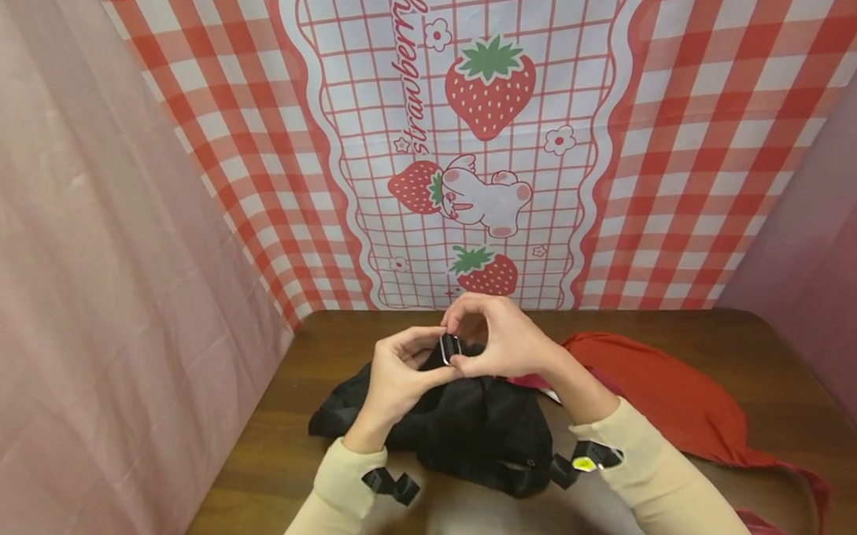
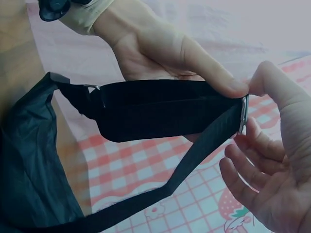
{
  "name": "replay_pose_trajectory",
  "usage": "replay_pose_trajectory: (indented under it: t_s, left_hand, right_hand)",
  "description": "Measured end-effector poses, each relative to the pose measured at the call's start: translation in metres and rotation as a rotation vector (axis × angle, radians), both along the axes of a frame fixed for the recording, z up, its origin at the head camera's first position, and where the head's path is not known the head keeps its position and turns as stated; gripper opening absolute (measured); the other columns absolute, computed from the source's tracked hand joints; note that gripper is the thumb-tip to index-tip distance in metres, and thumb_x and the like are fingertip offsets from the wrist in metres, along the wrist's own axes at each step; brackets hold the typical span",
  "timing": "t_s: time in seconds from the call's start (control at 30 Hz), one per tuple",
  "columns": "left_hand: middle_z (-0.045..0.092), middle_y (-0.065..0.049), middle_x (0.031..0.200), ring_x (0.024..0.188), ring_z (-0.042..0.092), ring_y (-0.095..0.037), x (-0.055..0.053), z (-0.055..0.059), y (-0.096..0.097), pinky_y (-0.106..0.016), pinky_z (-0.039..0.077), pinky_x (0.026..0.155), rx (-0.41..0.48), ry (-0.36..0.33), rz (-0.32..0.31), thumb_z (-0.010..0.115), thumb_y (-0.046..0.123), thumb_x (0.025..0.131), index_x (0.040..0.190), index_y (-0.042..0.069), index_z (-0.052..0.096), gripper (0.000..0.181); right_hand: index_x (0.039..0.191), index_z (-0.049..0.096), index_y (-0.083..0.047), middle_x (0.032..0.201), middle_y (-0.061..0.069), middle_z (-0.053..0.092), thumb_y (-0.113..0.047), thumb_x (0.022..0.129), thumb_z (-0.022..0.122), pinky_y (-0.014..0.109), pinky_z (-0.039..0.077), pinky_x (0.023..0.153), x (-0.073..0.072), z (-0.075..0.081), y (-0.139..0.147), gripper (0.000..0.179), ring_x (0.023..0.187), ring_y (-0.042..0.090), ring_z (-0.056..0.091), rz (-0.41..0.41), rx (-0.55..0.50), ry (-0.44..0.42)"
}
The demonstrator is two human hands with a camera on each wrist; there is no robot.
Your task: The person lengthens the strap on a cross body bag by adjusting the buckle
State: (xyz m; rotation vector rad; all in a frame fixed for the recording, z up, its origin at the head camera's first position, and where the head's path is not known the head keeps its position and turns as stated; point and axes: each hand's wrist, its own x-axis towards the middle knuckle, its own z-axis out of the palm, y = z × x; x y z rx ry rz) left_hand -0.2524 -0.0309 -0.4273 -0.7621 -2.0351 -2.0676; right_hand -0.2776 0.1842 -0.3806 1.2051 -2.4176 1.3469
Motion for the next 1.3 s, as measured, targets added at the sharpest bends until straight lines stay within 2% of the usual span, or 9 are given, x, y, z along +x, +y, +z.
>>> replay_pose_trajectory:
  t_s: [0.27, 0.47, 0.57, 0.63, 0.73, 0.87, 1.03, 1.13, 1.3]
  left_hand:
    - [0.078, -0.025, 0.12, 0.11, 0.076, -0.006, 0.002, 0.009, -0.002, -0.029, 0.059, 0.105, 0.019, 0.042, -0.019, 0.09, -0.004, 0.081, 0.124, -0.002, 0.077, 0.045]
    - [0.076, -0.025, 0.126, 0.115, 0.076, -0.011, 0.001, 0.011, -0.004, -0.03, 0.06, 0.104, 0.082, 0.002, -0.03, 0.087, -0.005, 0.083, 0.128, -0.002, 0.076, 0.046]
    - [0.076, -0.023, 0.126, 0.116, 0.075, -0.011, 0.0, 0.01, -0.005, -0.03, 0.06, 0.104, 0.084, -0.026, -0.026, 0.087, -0.004, 0.084, 0.128, -0.001, 0.076, 0.045]
    - [0.076, -0.024, 0.126, 0.115, 0.076, -0.01, -0.001, 0.009, -0.006, -0.03, 0.059, 0.105, 0.08, -0.042, -0.029, 0.087, -0.003, 0.085, 0.128, -0.001, 0.076, 0.044]
    - [0.076, -0.025, 0.125, 0.113, 0.076, -0.009, -0.002, 0.008, -0.007, -0.03, 0.059, 0.105, 0.082, -0.061, -0.035, 0.087, -0.004, 0.085, 0.127, -0.002, 0.076, 0.043]
    - [0.076, -0.025, 0.124, 0.111, 0.076, -0.01, -0.004, 0.007, -0.007, -0.03, 0.062, 0.1, 0.114, -0.1, -0.056, 0.087, -0.005, 0.084, 0.127, -0.003, 0.076, 0.045]
    - [0.078, -0.019, 0.123, 0.107, 0.077, -0.012, -0.005, 0.006, -0.008, -0.028, 0.064, 0.091, 0.132, -0.163, -0.061, 0.086, -0.008, 0.083, 0.127, -0.002, 0.076, 0.046]
    - [0.079, -0.018, 0.123, 0.106, 0.078, -0.013, -0.005, 0.005, -0.009, -0.028, 0.065, 0.089, 0.127, -0.18, -0.052, 0.086, -0.008, 0.082, 0.127, -0.001, 0.077, 0.046]
    - [0.078, -0.019, 0.123, 0.111, 0.077, -0.016, -0.005, 0.005, -0.009, -0.032, 0.064, 0.095, 0.119, -0.183, -0.056, 0.086, -0.007, 0.083, 0.128, -0.002, 0.076, 0.046]
  right_hand:
    - [0.101, 0.067, -0.018, 0.113, 0.0, 0.066, 0.0, 0.077, 0.085, 0.033, 0.061, 0.08, 0.001, -0.005, -0.002, 0.035, 0.089, 0.018, 0.066, 0.01, -0.131, 0.008]
    - [0.105, 0.061, 0.0, 0.115, 0.004, 0.061, 0.016, 0.082, 0.071, 0.025, 0.06, 0.082, -0.001, -0.011, -0.006, 0.029, 0.091, 0.016, 0.065, 0.133, -0.345, -0.085]
    - [0.108, 0.059, 0.003, 0.115, 0.004, 0.06, 0.017, 0.085, 0.067, 0.024, 0.059, 0.084, -0.002, -0.014, -0.007, 0.028, 0.093, 0.016, 0.064, 0.175, -0.385, -0.095]
    - [0.114, 0.061, 0.001, 0.114, 0.003, 0.062, 0.015, 0.086, 0.071, 0.024, 0.059, 0.083, -0.002, -0.013, -0.007, 0.033, 0.091, 0.015, 0.064, 0.149, -0.355, -0.073]
    - [0.12, 0.068, -0.007, 0.109, 0.002, 0.067, 0.007, 0.086, 0.08, 0.026, 0.059, 0.078, -0.001, -0.011, -0.008, 0.038, 0.086, 0.016, 0.064, 0.06, -0.263, 0.002]
    - [0.114, 0.077, -0.014, 0.101, -0.001, 0.07, 0.001, 0.083, 0.088, 0.029, 0.057, 0.073, 0.001, -0.009, -0.01, 0.036, 0.084, 0.015, 0.065, -0.07, -0.218, 0.068]
    - [0.115, 0.074, 0.001, 0.101, -0.004, 0.071, 0.005, 0.092, 0.079, 0.024, 0.055, 0.073, 0.007, -0.013, -0.015, 0.025, 0.082, 0.013, 0.064, -0.089, -0.399, -0.051]
    - [0.123, 0.068, 0.005, 0.107, -0.004, 0.073, 0.004, 0.095, 0.075, 0.022, 0.058, 0.077, 0.01, -0.015, -0.018, 0.028, 0.086, 0.012, 0.068, -0.068, -0.478, -0.11]
    - [0.13, 0.067, 0.001, 0.118, -0.007, 0.074, 0.002, 0.095, 0.076, 0.022, 0.061, 0.084, 0.011, -0.015, -0.023, 0.036, 0.094, 0.011, 0.072, -0.075, -0.41, -0.109]
